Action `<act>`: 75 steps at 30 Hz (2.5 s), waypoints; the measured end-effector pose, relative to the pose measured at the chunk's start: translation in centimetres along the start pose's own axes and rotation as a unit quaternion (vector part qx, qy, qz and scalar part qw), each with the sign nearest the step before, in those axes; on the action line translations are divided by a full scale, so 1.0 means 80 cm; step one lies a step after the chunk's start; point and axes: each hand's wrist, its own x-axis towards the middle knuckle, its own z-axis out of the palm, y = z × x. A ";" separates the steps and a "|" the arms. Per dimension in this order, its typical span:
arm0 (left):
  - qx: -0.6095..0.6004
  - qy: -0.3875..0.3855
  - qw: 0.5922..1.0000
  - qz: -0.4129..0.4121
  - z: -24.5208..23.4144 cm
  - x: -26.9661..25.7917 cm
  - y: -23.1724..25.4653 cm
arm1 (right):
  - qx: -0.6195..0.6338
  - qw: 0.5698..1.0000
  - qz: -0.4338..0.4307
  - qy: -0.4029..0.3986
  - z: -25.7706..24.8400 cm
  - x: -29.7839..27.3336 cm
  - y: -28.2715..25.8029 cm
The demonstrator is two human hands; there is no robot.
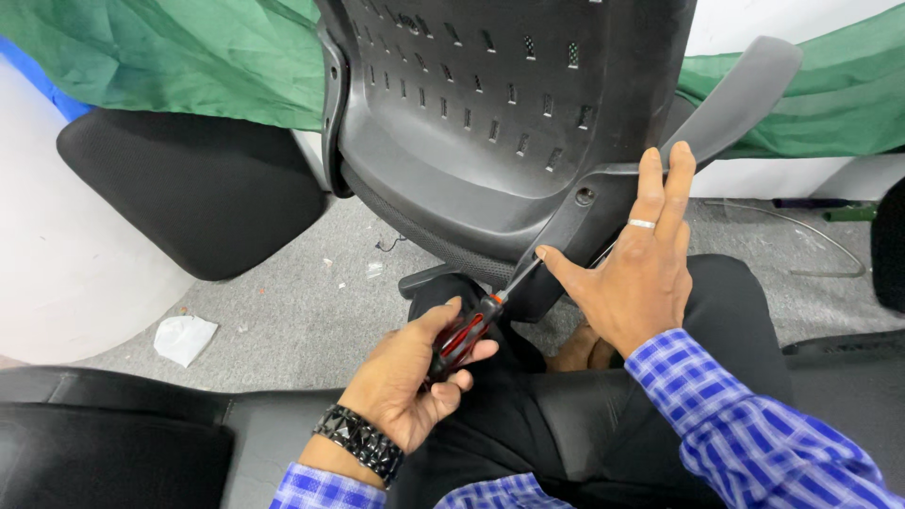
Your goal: The person uses a screwdriver to tighten screws on the underside of a black plastic chair seat, securing the seat to the chair frame. The person works on multiple screw holes around the seat perimeter.
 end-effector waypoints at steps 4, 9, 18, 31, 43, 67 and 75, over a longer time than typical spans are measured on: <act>0.078 0.016 0.995 0.057 0.005 -0.001 -0.005 | 0.000 1.000 0.013 -0.009 0.000 0.000 -0.002; 0.163 0.038 0.974 0.152 0.013 -0.003 -0.010 | -0.007 1.000 -0.002 -0.003 0.000 0.000 0.001; 0.385 0.131 0.860 0.307 0.020 -0.012 -0.014 | -0.004 0.999 -0.043 0.022 0.005 -0.006 0.013; 0.459 0.170 0.811 0.322 0.021 -0.009 -0.014 | -0.003 1.000 -0.025 0.009 0.005 -0.003 0.012; 0.498 0.175 0.772 0.355 0.016 -0.002 -0.006 | -0.058 0.998 0.006 -0.021 0.001 -0.001 0.007; 0.428 0.225 0.806 0.341 -0.002 0.002 0.005 | -0.038 0.998 -0.047 0.022 0.008 -0.009 -0.006; 0.365 0.155 0.860 0.321 0.000 -0.008 0.012 | -0.037 0.997 -0.069 0.010 -0.003 0.005 -0.004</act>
